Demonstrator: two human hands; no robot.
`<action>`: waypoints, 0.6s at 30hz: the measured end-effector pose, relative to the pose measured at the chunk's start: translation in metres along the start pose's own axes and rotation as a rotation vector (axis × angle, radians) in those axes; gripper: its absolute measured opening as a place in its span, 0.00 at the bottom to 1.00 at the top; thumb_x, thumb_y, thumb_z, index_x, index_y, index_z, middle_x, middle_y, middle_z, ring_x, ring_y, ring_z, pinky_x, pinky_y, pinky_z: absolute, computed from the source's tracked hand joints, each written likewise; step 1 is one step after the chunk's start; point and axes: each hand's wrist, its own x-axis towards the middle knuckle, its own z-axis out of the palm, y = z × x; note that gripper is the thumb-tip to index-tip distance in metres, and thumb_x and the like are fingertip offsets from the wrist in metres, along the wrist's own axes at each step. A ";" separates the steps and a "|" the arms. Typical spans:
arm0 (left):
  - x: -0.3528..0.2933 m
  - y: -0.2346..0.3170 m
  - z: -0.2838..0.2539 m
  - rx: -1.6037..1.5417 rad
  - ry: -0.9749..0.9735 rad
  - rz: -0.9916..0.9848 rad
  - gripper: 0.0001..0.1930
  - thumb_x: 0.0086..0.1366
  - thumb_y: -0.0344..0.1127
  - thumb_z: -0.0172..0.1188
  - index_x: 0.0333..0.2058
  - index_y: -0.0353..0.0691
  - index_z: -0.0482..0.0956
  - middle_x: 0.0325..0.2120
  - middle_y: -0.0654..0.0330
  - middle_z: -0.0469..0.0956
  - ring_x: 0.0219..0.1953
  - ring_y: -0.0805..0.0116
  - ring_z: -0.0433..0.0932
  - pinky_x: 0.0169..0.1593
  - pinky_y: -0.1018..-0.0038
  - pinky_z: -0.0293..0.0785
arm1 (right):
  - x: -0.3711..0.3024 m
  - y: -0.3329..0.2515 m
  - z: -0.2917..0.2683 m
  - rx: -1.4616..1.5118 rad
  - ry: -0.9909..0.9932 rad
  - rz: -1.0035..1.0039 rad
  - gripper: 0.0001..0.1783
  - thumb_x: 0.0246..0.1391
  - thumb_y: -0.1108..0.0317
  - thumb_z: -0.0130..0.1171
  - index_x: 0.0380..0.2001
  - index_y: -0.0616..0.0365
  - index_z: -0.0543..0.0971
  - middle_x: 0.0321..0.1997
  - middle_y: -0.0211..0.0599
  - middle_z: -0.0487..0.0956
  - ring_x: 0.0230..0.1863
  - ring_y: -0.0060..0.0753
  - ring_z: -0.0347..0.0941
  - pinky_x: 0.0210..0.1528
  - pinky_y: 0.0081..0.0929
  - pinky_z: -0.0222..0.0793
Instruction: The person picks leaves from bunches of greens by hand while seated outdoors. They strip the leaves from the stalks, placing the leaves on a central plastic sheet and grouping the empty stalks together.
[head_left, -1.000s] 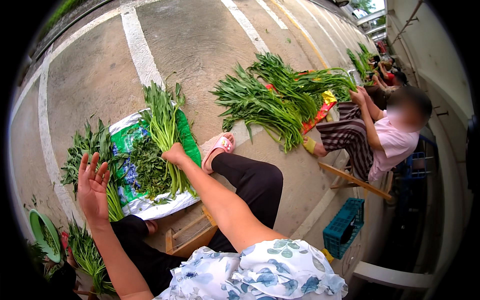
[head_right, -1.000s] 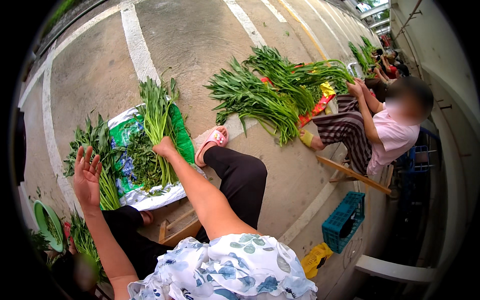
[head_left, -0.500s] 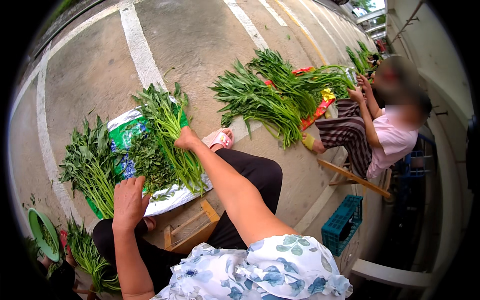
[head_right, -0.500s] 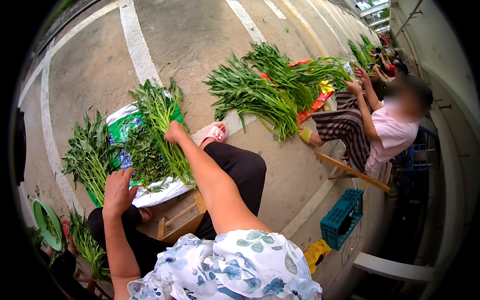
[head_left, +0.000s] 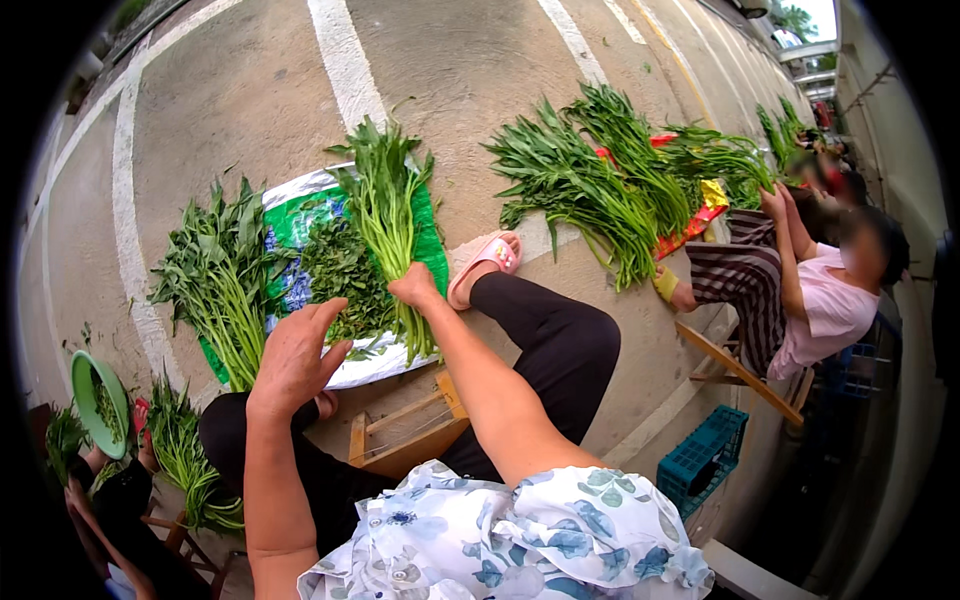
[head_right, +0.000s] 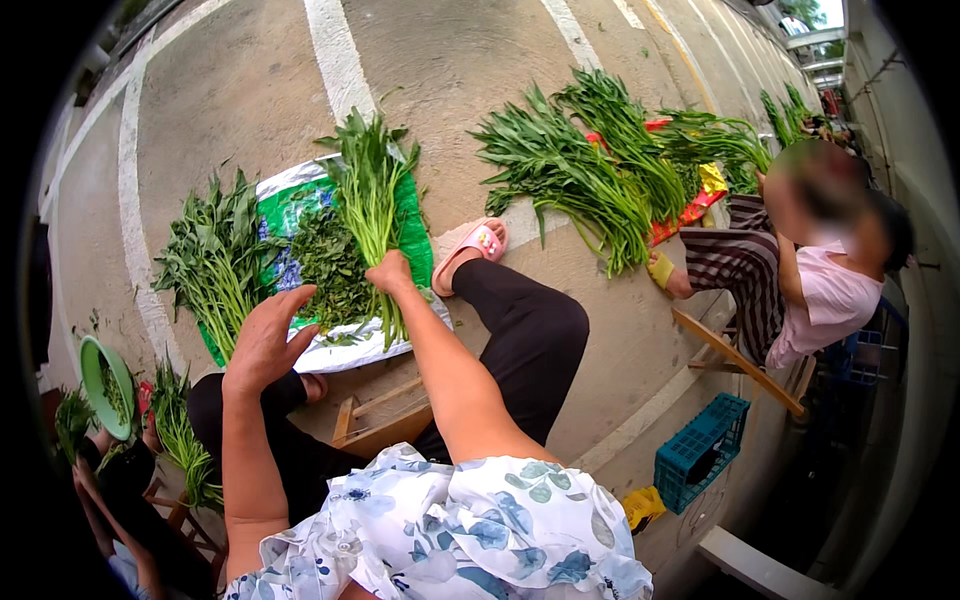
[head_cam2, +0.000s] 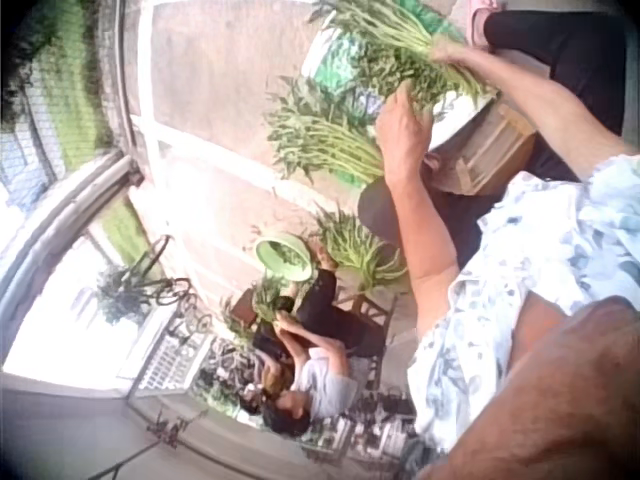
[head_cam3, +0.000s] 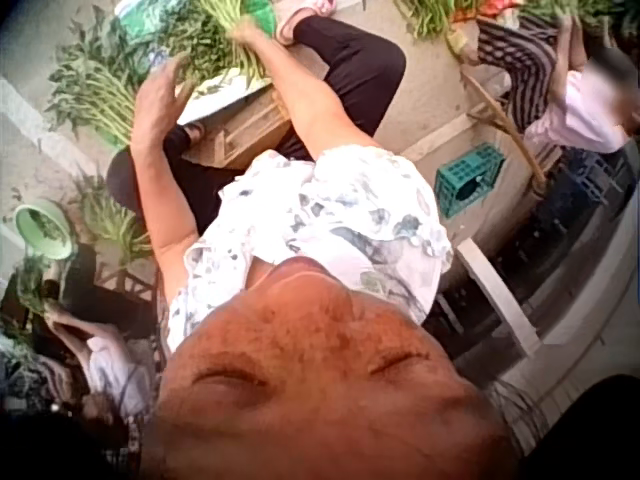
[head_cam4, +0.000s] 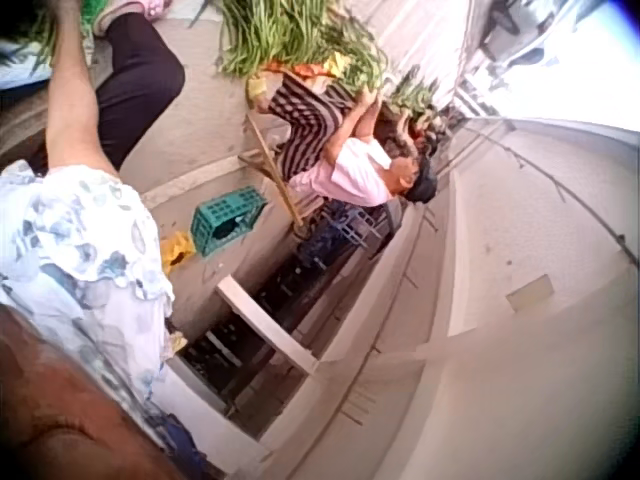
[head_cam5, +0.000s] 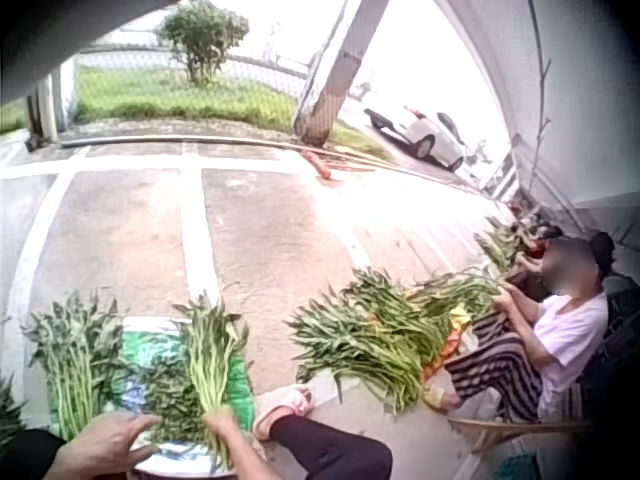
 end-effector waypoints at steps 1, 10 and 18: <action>-0.001 -0.002 -0.001 0.002 -0.056 -0.052 0.23 0.51 0.32 0.60 0.48 0.39 0.67 0.37 0.52 0.74 0.41 0.52 0.71 0.44 0.63 0.67 | -0.002 0.015 0.011 -0.065 -0.016 0.054 0.19 0.30 0.64 0.61 0.29 0.66 0.78 0.36 0.54 0.77 0.40 0.46 0.75 0.42 0.31 0.71; 0.007 -0.005 -0.003 0.039 -0.096 -0.062 0.23 0.52 0.33 0.60 0.48 0.39 0.67 0.39 0.52 0.73 0.42 0.52 0.71 0.44 0.63 0.67 | -0.004 0.005 -0.018 -0.050 0.001 -0.118 0.18 0.33 0.64 0.58 0.30 0.64 0.78 0.34 0.53 0.78 0.38 0.48 0.75 0.41 0.34 0.70; 0.007 0.011 -0.005 0.006 -0.064 -0.067 0.23 0.50 0.29 0.60 0.47 0.39 0.68 0.39 0.52 0.73 0.42 0.52 0.71 0.45 0.65 0.67 | -0.011 -0.032 -0.028 0.029 0.125 -0.296 0.17 0.34 0.71 0.54 0.33 0.66 0.75 0.34 0.59 0.76 0.39 0.56 0.72 0.44 0.39 0.68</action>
